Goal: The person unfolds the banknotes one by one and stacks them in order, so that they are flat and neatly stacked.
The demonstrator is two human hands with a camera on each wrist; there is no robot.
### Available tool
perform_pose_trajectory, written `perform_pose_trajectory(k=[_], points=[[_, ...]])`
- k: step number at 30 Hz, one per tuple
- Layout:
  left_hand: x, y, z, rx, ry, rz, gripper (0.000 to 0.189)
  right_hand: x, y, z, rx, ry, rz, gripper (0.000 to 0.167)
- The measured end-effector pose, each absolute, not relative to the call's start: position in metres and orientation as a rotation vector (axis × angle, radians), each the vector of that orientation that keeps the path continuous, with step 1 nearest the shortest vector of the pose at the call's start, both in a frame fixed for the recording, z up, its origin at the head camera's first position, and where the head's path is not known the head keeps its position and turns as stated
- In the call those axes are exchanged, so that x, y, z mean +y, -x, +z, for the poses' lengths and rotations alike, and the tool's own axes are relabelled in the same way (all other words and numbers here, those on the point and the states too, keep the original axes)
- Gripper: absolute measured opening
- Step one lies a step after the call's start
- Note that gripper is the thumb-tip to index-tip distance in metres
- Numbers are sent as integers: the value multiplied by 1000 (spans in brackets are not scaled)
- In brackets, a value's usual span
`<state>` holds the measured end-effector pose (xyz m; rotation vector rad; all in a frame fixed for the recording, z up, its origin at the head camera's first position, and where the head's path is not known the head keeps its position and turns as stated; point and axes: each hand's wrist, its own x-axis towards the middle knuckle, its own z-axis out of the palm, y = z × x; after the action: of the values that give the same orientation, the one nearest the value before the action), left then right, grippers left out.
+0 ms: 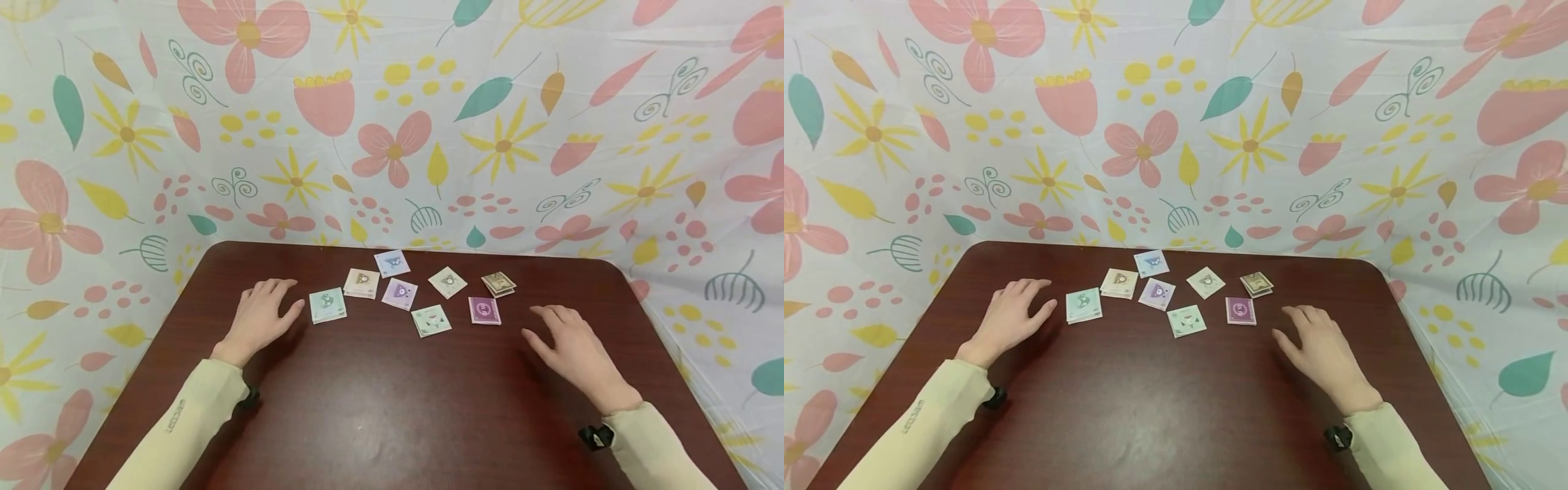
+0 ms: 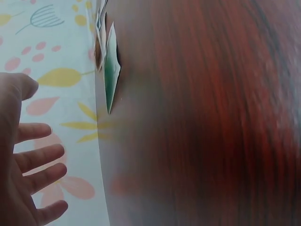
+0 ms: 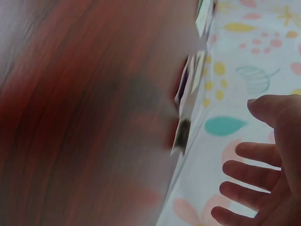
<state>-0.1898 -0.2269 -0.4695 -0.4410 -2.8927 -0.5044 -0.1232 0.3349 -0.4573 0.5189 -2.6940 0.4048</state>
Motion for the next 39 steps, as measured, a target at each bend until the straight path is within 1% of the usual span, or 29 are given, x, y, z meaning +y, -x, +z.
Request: perform_pose_trajectory(k=[4,17,24,34,39], points=[[-220,191,-471,-2896,465,-532,50,319,120,-456,-2667,-579,415,38],[-203,204,-481,-2938,490,-618,46,270,116,-462,-2667,-730,452,32],[-195,212,-484,-2957,486,-628,40,248,114,-470,-2687,-795,491,27],[-191,223,-483,-3036,412,-676,42,229,111,-478,-2704,-869,506,18],[-188,226,-481,-3075,385,-691,42,225,109,-480,-2719,-876,499,16]])
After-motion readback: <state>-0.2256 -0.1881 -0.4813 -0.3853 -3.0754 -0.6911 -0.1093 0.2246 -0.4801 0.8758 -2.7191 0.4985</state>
